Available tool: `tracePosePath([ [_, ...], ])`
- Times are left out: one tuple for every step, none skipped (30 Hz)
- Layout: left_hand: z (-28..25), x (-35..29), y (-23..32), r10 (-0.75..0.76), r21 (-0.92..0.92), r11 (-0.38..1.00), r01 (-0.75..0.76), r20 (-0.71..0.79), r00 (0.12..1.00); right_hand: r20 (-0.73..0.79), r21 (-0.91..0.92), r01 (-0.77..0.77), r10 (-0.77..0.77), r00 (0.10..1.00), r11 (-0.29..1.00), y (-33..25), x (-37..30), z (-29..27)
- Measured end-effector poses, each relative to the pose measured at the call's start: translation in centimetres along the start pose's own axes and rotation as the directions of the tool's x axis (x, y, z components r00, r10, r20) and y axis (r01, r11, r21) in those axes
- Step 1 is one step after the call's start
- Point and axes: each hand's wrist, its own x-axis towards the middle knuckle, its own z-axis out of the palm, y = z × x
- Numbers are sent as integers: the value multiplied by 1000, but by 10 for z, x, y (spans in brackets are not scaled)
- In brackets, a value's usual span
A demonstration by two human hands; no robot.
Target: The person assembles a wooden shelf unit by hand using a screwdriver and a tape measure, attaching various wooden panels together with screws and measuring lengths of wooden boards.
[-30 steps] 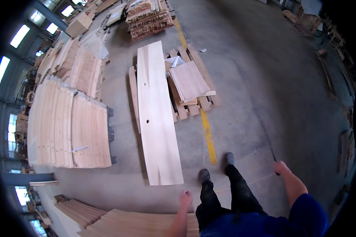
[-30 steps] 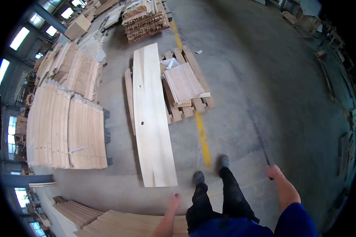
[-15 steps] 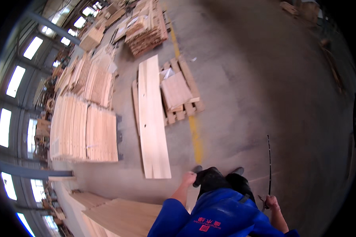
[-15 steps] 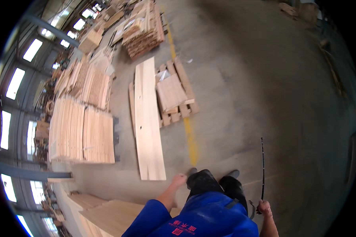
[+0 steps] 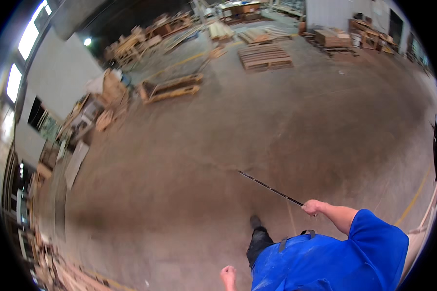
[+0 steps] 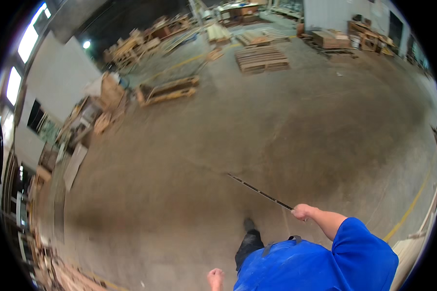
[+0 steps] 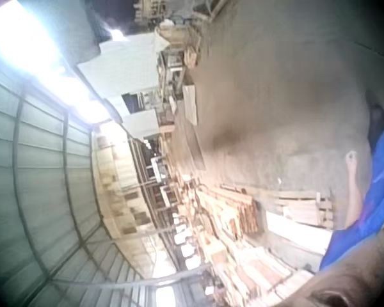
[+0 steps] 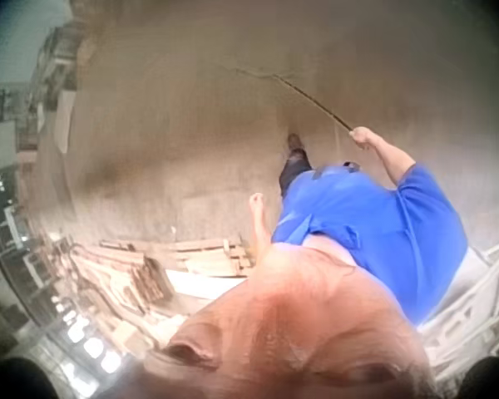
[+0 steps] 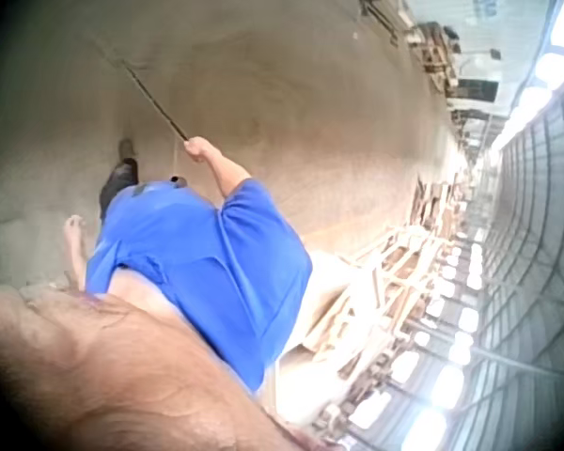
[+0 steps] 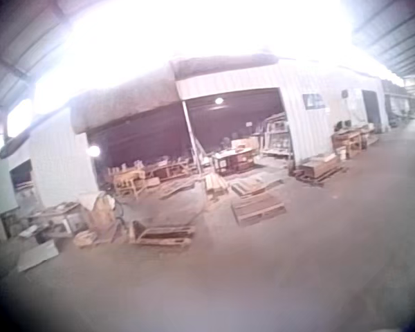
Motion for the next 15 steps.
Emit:
tracePosePath([
  [19, 35, 18, 3, -19, 1000, -2, 30, 1000, 16, 48, -84, 84, 996, 995, 14, 13, -21],
  [27, 64, 53, 62, 40, 997, -63, 24, 998, -77, 24, -47, 49, 996, 999, 16, 10, -27],
  [35, 94, 90, 121, 93, 988, -122, 16, 992, -43, 129, -172, 179, 983, 977, 13, 13, -38],
  [44, 121, 126, 176, 147, 973, -180, 38, 984, -81, -26, -55, 52, 995, 998, 57, 37, -20],
  [77, 129, 201, 157, 286, 940, -183, 112, 981, -139, -46, -68, 61, 988, 997, 73, 36, -37],
  [93, 149, 255, 225, 381, 887, -260, 135, 965, -168, 220, -133, 172, 971, 966, 35, 6, -84],
  [123, 171, 308, 287, 458, 813, -359, 221, 932, -236, 169, -87, 126, 964, 982, 75, 25, -79],
  [153, 183, 365, 236, 467, 806, -365, 312, 920, -252, 86, -63, 83, 964, 994, 114, 46, -70],
  [171, 196, 404, 332, 473, 755, -453, 320, 887, -251, -13, -15, 11, 968, 1000, 128, 72, -71],
  [181, 214, 444, 318, 499, 744, -445, 322, 892, -209, 14, -8, 11, 978, 1000, 118, 88, -79],
  [201, 226, 487, 338, 541, 698, -469, 328, 882, -172, 44, -25, 32, 985, 999, 118, 97, -88],
  [230, 247, 522, 352, 516, 709, -480, 330, 876, -152, -16, -32, 29, 988, 999, 121, 113, -105],
  [266, 270, 557, 367, 482, 724, -493, 337, 867, -136, -80, -47, 36, 990, 996, 138, 131, -121],
  [293, 290, 575, 364, 463, 740, -489, 335, 869, -97, -142, -53, 39, 994, 988, 151, 146, -134],
  [316, 308, 586, 353, 419, 788, -451, 292, 889, -97, 70, -195, 202, 975, 978, 154, 163, -163],
])
